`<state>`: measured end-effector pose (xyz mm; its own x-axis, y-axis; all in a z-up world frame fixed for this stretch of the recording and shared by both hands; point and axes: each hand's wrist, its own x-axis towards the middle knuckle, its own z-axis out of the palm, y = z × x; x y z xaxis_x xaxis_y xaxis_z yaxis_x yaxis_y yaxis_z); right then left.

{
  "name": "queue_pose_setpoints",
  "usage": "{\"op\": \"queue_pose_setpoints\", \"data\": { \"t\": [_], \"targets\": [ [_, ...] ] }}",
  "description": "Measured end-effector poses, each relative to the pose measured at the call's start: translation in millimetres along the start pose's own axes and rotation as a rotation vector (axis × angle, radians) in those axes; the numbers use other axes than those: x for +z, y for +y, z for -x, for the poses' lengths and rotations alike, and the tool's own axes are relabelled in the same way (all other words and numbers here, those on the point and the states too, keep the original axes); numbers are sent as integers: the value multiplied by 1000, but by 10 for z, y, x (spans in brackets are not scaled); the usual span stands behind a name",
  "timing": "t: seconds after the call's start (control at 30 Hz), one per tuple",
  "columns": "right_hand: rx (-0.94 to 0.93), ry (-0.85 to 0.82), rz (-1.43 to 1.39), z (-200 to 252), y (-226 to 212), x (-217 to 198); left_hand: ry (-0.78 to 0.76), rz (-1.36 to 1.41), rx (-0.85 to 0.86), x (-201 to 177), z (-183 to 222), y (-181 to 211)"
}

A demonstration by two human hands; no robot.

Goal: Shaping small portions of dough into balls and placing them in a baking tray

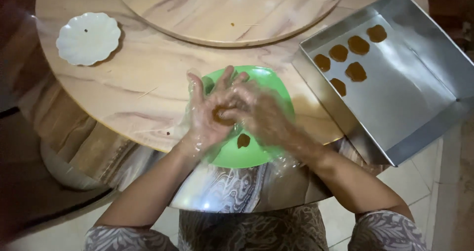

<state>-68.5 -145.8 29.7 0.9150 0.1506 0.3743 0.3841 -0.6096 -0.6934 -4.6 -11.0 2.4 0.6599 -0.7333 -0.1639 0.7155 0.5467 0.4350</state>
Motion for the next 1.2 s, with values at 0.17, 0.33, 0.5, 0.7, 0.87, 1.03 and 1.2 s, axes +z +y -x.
{"op": "queue_pose_setpoints", "data": {
  "t": [0.17, 0.33, 0.5, 0.7, 0.87, 1.03, 1.2],
  "targets": [
    [-328, 439, 618, 68, 368, -124, -217, 281, -9, 136, 84, 87],
    [-443, 170, 534, -81, 40, -63, -316, 509, 9, 156, 232, 83],
    [-535, -139, 484, -142, -344, -182, -238, 353, 70, 131, 60, 172],
    [-585, -297, 562, -6, -270, -134, -488, 412, -18, -58, 75, 182],
    [-54, -286, 124, 20, -230, -293, -530, 445, -33, -169, 15, 145],
    [-526, -113, 352, -14, -7, -149, -573, 632, -207, 113, 207, 65],
    [-610, 81, 320, -105, -328, -137, -656, 749, -259, 185, 244, 93]
  ]
}}
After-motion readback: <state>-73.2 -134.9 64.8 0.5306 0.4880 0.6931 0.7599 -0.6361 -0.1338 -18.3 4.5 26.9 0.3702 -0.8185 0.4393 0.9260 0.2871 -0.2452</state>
